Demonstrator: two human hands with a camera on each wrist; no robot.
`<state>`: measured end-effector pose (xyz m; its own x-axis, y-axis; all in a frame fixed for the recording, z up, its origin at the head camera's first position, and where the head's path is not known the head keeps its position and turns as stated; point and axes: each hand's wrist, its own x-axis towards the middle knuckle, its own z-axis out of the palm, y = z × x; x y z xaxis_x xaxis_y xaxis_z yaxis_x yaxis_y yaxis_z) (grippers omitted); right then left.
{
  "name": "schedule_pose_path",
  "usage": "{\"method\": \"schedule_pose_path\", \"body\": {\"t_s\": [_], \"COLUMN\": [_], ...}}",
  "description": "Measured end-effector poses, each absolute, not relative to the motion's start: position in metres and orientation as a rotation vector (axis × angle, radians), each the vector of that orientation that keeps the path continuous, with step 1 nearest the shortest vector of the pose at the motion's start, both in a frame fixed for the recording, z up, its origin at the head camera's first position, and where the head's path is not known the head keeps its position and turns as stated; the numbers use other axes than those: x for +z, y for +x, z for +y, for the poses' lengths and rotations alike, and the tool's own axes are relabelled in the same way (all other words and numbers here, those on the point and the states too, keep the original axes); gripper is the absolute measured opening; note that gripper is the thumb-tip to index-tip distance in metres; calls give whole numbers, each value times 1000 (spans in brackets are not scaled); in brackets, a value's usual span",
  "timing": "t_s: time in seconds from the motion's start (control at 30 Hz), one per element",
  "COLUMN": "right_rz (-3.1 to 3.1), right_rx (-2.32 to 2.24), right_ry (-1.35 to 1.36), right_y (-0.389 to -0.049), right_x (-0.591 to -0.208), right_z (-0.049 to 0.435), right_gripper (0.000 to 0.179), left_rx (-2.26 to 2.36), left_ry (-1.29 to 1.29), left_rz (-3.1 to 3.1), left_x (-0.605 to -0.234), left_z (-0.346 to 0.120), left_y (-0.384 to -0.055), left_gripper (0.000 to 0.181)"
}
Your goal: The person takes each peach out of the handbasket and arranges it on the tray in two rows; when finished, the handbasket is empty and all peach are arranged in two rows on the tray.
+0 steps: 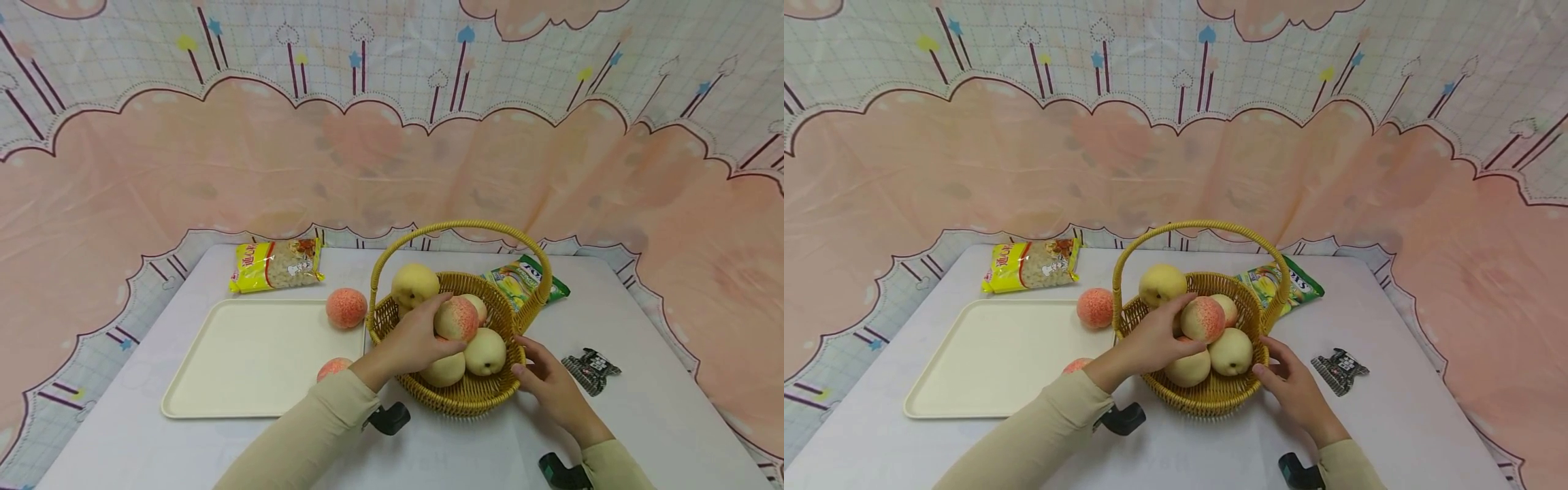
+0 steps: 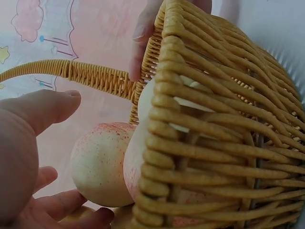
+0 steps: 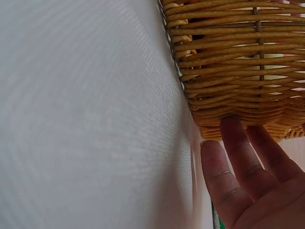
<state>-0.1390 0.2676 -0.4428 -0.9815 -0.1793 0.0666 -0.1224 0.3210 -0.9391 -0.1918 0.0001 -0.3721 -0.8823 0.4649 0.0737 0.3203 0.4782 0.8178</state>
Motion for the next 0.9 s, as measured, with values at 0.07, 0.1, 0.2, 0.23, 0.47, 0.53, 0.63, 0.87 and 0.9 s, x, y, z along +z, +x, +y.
{"method": "schedule_pose_path", "body": {"t_s": [0.07, 0.1, 0.2, 0.23, 0.47, 0.53, 0.63, 0.87, 0.9], "right_rz": [2516, 2517, 2518, 2519, 2519, 2513, 2507, 2522, 2524], "right_rx": [-1774, -1772, -1769, -1768, -1772, -1776, -1777, -1769, -1769], "right_ry": [-284, -280, -274, -274, -268, -263, -257, -269, -269], "right_y": [-139, -139, -139, -139, -139, -140, -140, -139, -139], "right_x": [-443, -443, -443, -443, -444, -443, -443, -443, -443], "right_z": [268, 268, 268, 268, 268, 268, 268, 268, 267], "right_gripper": [52, 52, 53, 53, 53, 53, 53, 53, 53], "left_rx": [1353, 1348, 1335, 1332, 1283, 1266, 1262, 1285, 1282], "left_ry": [672, 669, 683, 693, 740, 725, 699, 666, 669], "left_rz": [2574, 2579, 2600, 2607, 2663, 2679, 2690, 2689, 2695], "left_x": [-373, -373, -374, -375, -378, -378, -377, -376, -377], "left_z": [2, 3, 6, 7, 11, 12, 12, 14, 14], "left_y": [-193, -194, -195, -196, -198, -197, -196, -194, -194], "left_gripper": [81, 82, 80, 80, 73, 71, 68, 61, 60]}}
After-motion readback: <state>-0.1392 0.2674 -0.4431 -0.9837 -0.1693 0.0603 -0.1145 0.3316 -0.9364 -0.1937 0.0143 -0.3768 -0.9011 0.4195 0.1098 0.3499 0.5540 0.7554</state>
